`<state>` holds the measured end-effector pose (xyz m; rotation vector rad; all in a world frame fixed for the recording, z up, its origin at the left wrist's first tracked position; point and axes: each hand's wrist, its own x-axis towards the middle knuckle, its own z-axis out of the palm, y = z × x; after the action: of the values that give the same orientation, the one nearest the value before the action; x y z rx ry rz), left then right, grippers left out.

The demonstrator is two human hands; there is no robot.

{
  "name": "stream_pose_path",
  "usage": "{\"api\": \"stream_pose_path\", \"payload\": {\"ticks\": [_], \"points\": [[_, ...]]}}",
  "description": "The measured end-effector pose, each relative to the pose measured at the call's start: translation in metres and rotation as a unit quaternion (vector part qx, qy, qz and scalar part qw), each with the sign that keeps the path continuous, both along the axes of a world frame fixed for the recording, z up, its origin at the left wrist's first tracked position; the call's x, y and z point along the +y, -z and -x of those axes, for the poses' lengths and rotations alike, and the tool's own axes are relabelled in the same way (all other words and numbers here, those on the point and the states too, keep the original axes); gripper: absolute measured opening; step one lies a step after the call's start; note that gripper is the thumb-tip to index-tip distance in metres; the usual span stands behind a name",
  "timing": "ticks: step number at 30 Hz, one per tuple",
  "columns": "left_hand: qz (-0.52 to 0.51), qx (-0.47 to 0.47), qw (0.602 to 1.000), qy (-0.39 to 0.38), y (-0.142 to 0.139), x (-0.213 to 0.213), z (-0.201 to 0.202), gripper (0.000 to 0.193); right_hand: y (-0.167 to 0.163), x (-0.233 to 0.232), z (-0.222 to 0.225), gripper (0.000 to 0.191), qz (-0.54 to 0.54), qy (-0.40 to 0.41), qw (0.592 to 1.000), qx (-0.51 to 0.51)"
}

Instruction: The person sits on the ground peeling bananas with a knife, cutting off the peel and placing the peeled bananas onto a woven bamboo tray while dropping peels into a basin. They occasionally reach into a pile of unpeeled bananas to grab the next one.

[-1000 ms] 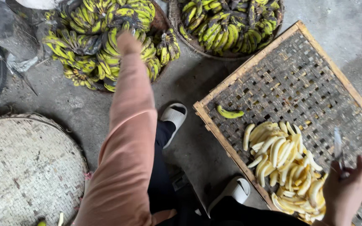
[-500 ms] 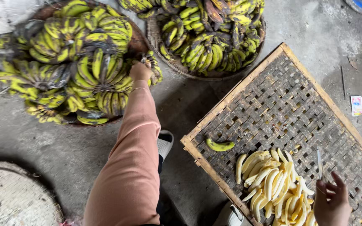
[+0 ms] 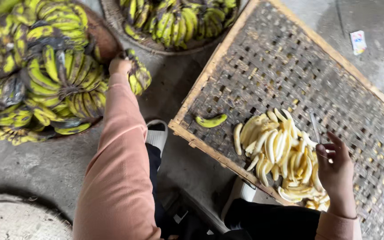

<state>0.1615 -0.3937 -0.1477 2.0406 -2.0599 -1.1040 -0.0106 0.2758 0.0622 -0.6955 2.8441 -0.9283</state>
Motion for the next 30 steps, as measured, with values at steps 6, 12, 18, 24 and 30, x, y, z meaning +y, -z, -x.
{"api": "stream_pose_path", "payload": {"ticks": [6, 12, 18, 24, 30], "points": [[-0.008, -0.054, 0.994, 0.091, -0.043, 0.028, 0.017, 0.028, -0.03, 0.024, -0.02, 0.048, -0.002, -0.007, 1.0, 0.001], [0.173, 0.076, 0.955, 0.229, -0.114, 0.077, 0.066, 0.023, -0.042, 0.048, -0.036, 0.048, 0.016, 0.008, 1.0, 0.006], [0.369, 0.232, 0.833, 0.342, -0.13, 0.2, 0.11, 0.03, -0.054, 0.071, -0.049, 0.051, 0.041, 0.048, 0.998, 0.002], [0.518, 0.107, 0.66, 0.534, -0.079, 0.301, 0.092, 0.036, -0.06, 0.106, -0.076, 0.053, 0.048, 0.081, 0.995, -0.01], [0.629, 0.143, 0.547, 0.533, -0.071, 0.326, 0.05, 0.046, -0.07, 0.122, -0.092, 0.054, 0.04, 0.069, 0.997, 0.022]]}}
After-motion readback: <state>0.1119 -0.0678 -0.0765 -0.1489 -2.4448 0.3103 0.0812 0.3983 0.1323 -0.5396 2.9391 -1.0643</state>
